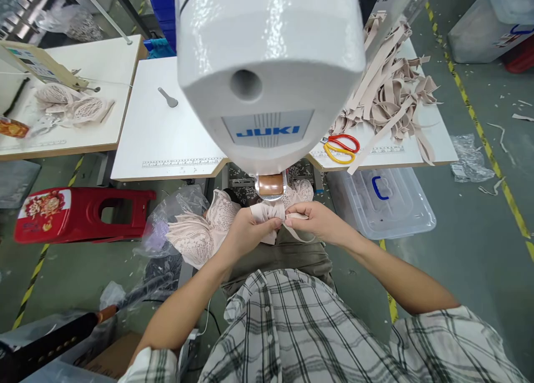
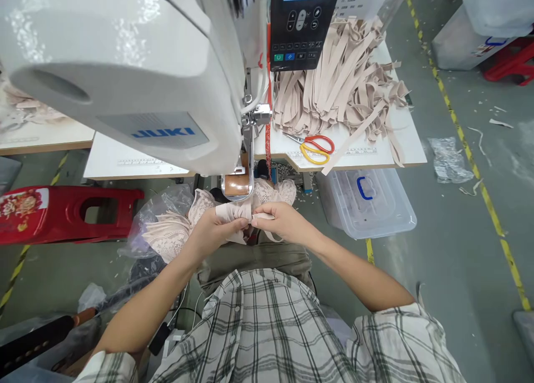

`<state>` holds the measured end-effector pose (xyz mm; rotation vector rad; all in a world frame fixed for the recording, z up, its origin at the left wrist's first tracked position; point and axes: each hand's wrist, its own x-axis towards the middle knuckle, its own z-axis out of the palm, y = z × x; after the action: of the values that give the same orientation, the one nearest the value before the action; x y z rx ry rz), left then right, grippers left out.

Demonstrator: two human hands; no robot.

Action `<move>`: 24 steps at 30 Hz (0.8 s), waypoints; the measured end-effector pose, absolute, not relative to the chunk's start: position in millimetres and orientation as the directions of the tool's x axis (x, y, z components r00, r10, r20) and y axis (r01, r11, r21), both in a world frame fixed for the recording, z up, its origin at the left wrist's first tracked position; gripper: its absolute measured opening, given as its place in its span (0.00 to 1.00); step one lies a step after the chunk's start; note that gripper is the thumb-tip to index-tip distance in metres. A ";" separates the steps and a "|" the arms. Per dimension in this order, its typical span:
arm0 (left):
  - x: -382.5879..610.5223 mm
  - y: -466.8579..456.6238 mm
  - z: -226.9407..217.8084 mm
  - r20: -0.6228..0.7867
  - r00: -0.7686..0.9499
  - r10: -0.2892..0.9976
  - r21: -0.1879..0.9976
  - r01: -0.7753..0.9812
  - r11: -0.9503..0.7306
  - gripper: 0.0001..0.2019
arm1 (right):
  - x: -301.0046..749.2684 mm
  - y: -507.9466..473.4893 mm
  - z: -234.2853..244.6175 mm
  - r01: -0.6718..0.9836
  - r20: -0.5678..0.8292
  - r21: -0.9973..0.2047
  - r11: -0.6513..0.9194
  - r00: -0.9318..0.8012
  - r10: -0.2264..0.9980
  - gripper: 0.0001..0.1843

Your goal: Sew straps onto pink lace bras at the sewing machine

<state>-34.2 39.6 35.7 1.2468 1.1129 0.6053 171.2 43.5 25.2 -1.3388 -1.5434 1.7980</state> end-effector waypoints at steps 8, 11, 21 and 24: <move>-28.9 40.2 23.2 -0.455 0.324 0.830 0.863 -0.069 0.500 0.19 | 164.0 41.3 28.7 0.187 -0.424 -0.906 -0.381 -0.401 0.812 0.14; -22.1 37.1 23.5 -0.468 0.264 0.843 0.845 -0.147 0.515 0.18 | 162.4 40.5 32.7 0.319 -0.349 -0.918 -0.237 -0.365 0.863 0.14; -23.0 14.9 25.0 -0.375 0.032 0.927 0.873 -0.326 0.364 0.24 | 171.8 63.2 60.9 0.191 -0.357 -0.934 -0.303 -0.436 0.826 0.13; -22.3 4.9 22.1 -0.337 0.057 0.940 0.813 -0.485 0.321 0.40 | 172.7 77.8 77.7 0.052 -0.371 -0.911 -0.408 -0.532 0.761 0.13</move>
<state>-22.3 4.9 22.1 0.5740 0.9974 1.1749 172.7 77.8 77.7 -1.1418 -1.3285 1.9876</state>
